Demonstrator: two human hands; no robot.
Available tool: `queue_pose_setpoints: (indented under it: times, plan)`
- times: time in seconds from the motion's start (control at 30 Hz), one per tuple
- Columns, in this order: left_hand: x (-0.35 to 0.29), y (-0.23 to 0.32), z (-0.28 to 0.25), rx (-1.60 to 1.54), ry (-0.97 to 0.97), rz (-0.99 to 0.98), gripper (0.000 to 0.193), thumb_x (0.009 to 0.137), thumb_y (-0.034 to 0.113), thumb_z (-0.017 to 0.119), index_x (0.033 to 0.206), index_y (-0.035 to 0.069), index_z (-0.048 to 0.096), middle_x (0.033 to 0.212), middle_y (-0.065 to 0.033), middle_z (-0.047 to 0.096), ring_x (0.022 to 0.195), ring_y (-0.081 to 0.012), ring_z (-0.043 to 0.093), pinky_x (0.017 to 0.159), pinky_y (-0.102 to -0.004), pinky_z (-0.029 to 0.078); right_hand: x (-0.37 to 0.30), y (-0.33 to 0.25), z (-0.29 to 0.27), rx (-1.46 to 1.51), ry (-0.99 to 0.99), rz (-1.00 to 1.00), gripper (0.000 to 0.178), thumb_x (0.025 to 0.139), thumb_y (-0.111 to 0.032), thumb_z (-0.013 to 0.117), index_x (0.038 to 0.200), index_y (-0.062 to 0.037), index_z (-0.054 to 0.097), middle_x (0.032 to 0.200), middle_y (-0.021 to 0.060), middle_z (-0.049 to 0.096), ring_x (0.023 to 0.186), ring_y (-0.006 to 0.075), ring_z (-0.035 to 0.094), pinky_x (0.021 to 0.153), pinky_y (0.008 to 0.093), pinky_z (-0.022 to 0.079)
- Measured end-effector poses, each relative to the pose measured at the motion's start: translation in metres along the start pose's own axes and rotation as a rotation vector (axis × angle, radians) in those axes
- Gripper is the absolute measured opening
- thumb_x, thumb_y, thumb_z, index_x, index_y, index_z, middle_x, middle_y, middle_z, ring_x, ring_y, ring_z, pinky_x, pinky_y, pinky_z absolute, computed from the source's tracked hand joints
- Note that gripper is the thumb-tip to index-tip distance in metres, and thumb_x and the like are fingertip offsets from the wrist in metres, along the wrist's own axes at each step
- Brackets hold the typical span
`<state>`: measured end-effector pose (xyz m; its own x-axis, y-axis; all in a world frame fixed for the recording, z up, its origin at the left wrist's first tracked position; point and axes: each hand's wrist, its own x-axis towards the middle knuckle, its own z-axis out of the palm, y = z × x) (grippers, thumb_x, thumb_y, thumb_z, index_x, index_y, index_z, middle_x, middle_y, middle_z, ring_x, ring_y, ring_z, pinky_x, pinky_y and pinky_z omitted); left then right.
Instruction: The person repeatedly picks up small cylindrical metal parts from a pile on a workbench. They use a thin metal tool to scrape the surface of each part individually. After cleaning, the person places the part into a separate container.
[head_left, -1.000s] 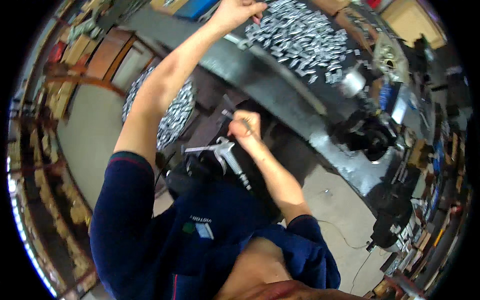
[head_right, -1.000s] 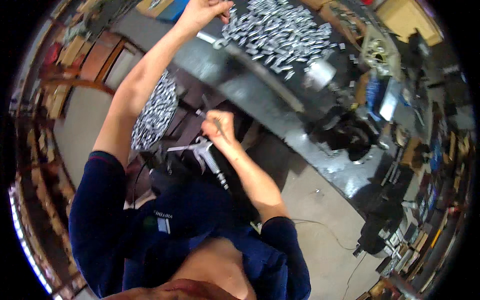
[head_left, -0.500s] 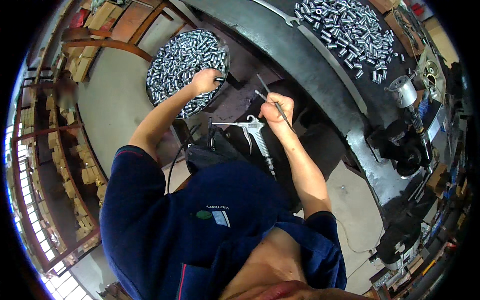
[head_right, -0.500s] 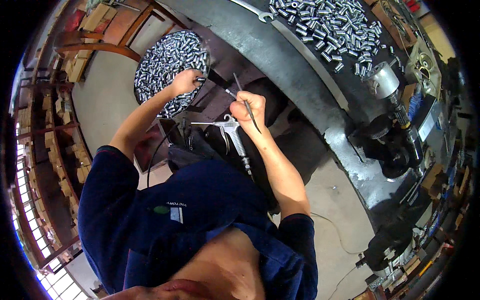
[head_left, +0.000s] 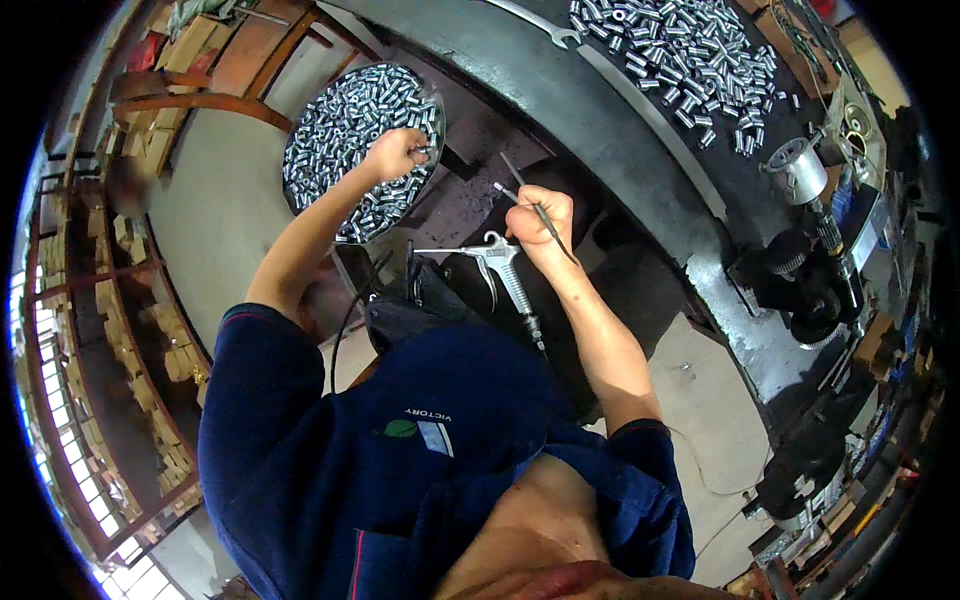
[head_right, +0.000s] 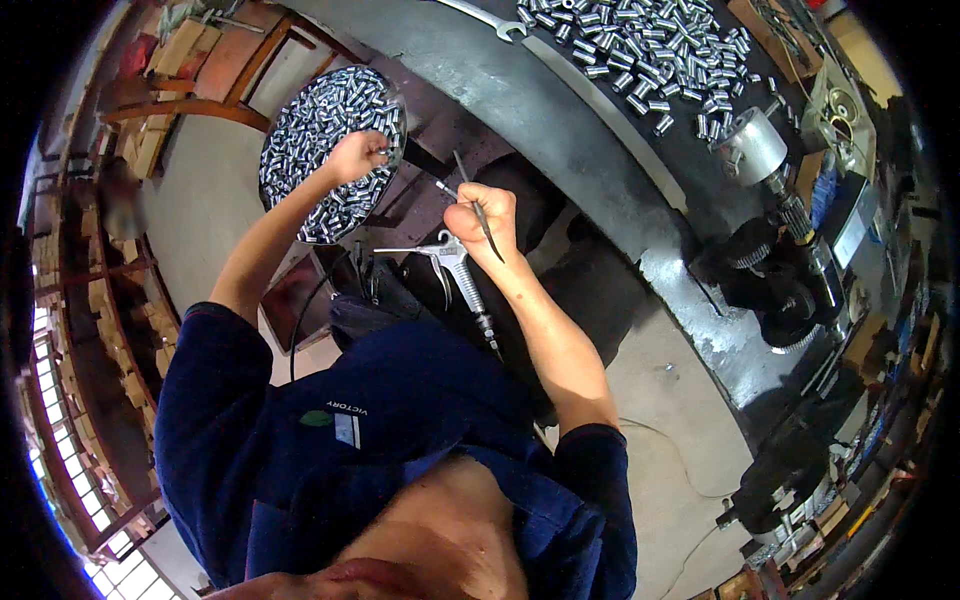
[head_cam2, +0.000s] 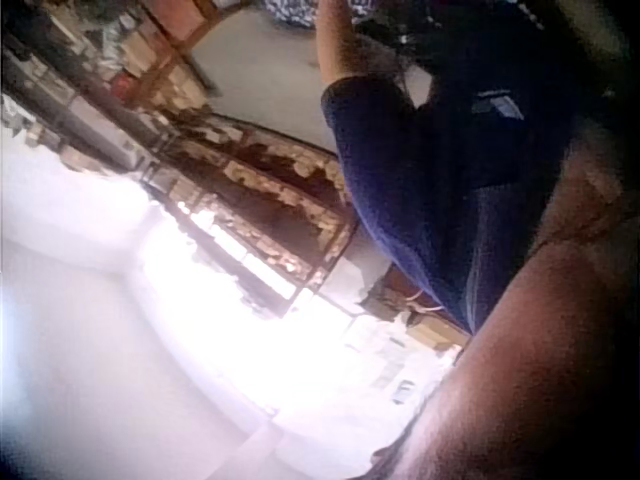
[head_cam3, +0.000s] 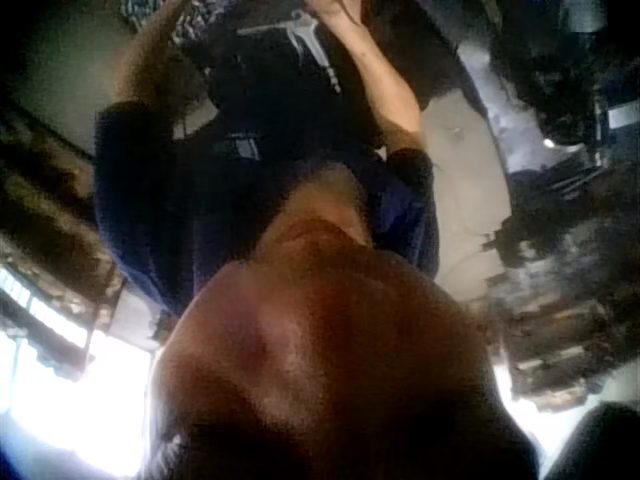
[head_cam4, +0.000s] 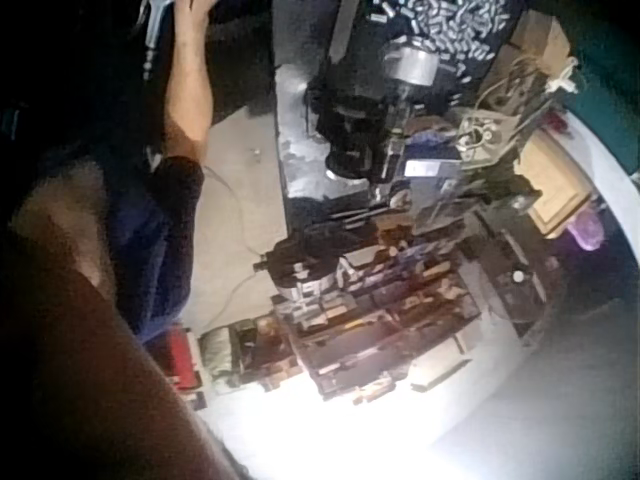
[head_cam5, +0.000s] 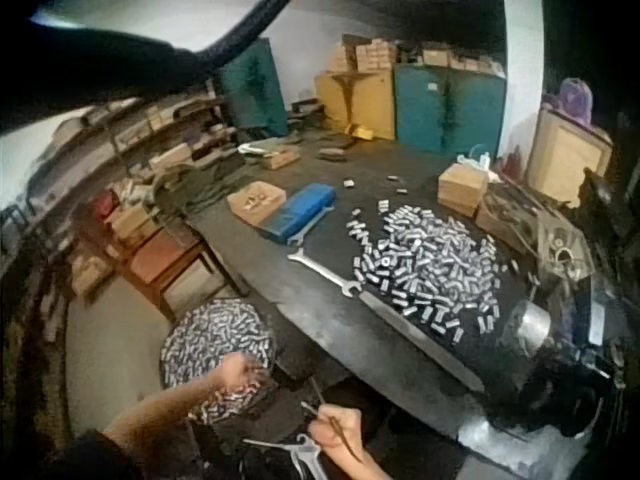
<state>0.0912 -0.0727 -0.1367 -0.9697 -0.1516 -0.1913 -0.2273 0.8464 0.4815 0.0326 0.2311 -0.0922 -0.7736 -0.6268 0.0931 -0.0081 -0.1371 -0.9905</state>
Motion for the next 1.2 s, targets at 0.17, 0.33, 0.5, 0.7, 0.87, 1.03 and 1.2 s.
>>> queue_pose_setpoints:
  times: [0.17,0.33,0.5,0.7,0.87,1.03,1.2]
  plan:
    - [-0.025,0.077,-0.033,-0.734,-0.097,0.017,0.022,0.083,0.002,0.061,0.101,-0.007,0.054,0.084,-0.0074,0.06,0.074,-0.0135,0.06,0.069,-0.0267,0.05,0.0,-0.014,-0.001,-0.027,-0.019,-0.032,0.02,0.061,-0.006,0.053,0.053,-0.0013,0.036,0.05,0.0028,0.025,0.048,0.0052,0.028,0.042,0.0266,0.022]
    - [-0.032,0.137,-0.037,-0.765,-0.188,0.102,0.022,0.084,0.004,0.06,0.103,-0.005,0.055,0.09,-0.0051,0.059,0.084,-0.0137,0.06,0.076,-0.0276,0.048,0.0,-0.025,-0.004,-0.045,-0.017,-0.077,0.02,0.061,-0.007,0.054,0.053,-0.0009,0.037,0.049,0.0042,0.026,0.047,0.0059,0.029,0.041,0.0272,0.024]
    - [-0.03,0.165,-0.038,-0.467,-0.104,0.32,0.021,0.079,0.003,0.061,0.099,-0.001,0.058,0.089,-0.0095,0.06,0.076,-0.0174,0.06,0.071,-0.0293,0.049,0.002,-0.03,-0.008,-0.105,0.009,-0.158,0.022,0.063,-0.011,0.056,0.053,-0.0018,0.039,0.047,0.0058,0.028,0.044,0.0077,0.032,0.04,0.0268,0.026]
    - [-0.032,0.186,-0.051,0.082,0.026,0.526,0.023,0.072,0.009,0.065,0.093,0.001,0.06,0.087,-0.0122,0.058,0.074,-0.0291,0.06,0.063,-0.034,0.048,0.001,-0.037,-0.009,-0.103,-0.049,-0.055,0.021,0.062,-0.009,0.057,0.053,-0.0012,0.04,0.046,0.009,0.028,0.042,0.0083,0.033,0.04,0.0286,0.027]
    - [-0.032,0.195,-0.055,0.194,0.075,0.598,0.021,0.074,0.016,0.064,0.091,0.005,0.06,0.084,-0.011,0.056,0.07,-0.0309,0.058,0.058,-0.0399,0.046,0.003,-0.036,-0.012,-0.14,-0.024,-0.072,0.02,0.062,-0.008,0.055,0.052,-0.0008,0.039,0.049,0.0096,0.026,0.043,0.0092,0.031,0.041,0.0295,0.026]
    - [-0.027,0.203,-0.059,0.177,0.042,0.593,0.02,0.074,0.015,0.064,0.09,0.004,0.06,0.082,-0.0116,0.055,0.07,-0.0318,0.057,0.059,-0.0402,0.046,0.005,-0.032,-0.017,0.055,-0.025,0.041,0.018,0.066,-0.006,0.052,0.052,-0.0014,0.042,0.044,0.0044,0.035,0.04,0.007,0.042,0.04,0.0245,0.032]
    - [-0.017,0.207,-0.061,-0.067,-0.047,0.486,0.021,0.071,0.009,0.068,0.088,0.0,0.062,0.077,-0.0091,0.053,0.066,-0.0232,0.058,0.056,-0.0346,0.044,0.008,-0.03,-0.022,0.429,-0.048,0.145,0.017,0.069,-0.002,0.049,0.052,-0.0011,0.046,0.048,0.0005,0.044,0.041,0.0101,0.052,0.039,0.0233,0.04]
